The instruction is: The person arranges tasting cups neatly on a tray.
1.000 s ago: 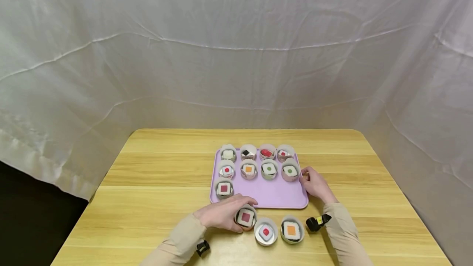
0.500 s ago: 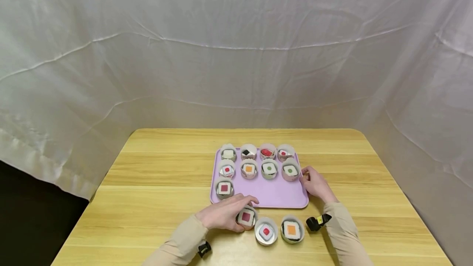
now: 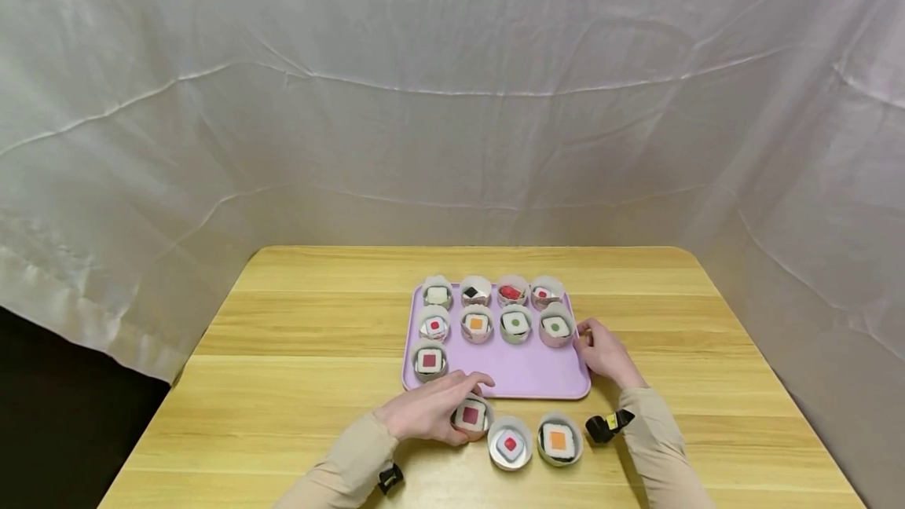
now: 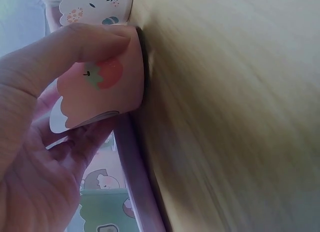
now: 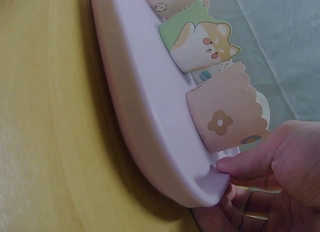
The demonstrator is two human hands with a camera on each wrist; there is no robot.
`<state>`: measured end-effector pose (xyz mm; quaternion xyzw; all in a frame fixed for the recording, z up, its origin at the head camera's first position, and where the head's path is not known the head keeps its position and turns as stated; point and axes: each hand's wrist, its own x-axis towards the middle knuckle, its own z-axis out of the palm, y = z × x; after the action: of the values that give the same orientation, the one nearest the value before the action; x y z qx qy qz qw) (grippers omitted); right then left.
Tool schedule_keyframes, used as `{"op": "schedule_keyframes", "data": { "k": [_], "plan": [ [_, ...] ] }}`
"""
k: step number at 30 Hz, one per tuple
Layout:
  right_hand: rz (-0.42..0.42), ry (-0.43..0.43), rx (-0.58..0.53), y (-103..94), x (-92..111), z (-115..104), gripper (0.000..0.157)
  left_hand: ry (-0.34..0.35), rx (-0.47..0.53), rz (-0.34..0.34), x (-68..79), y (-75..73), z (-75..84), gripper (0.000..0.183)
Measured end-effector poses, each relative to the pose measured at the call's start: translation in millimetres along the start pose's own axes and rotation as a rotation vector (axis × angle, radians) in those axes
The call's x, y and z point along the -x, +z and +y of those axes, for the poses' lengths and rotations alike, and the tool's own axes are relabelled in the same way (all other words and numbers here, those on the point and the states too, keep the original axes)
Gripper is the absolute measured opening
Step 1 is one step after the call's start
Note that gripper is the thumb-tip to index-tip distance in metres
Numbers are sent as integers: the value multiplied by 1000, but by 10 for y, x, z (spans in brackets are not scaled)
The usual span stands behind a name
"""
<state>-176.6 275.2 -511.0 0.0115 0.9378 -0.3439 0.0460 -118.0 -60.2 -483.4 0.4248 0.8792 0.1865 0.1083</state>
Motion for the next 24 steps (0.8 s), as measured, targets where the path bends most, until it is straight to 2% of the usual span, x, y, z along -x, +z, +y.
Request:
{"op": "schedule_keyframes", "data": {
  "k": [9, 24],
  "plan": [
    [0, 2, -8, 3, 7, 0, 28, -8, 7, 12, 9, -46, 8, 84],
    [3, -9, 8, 2, 11, 8, 28, 11, 49, 72, -14, -121, -29, 80]
  ]
}}
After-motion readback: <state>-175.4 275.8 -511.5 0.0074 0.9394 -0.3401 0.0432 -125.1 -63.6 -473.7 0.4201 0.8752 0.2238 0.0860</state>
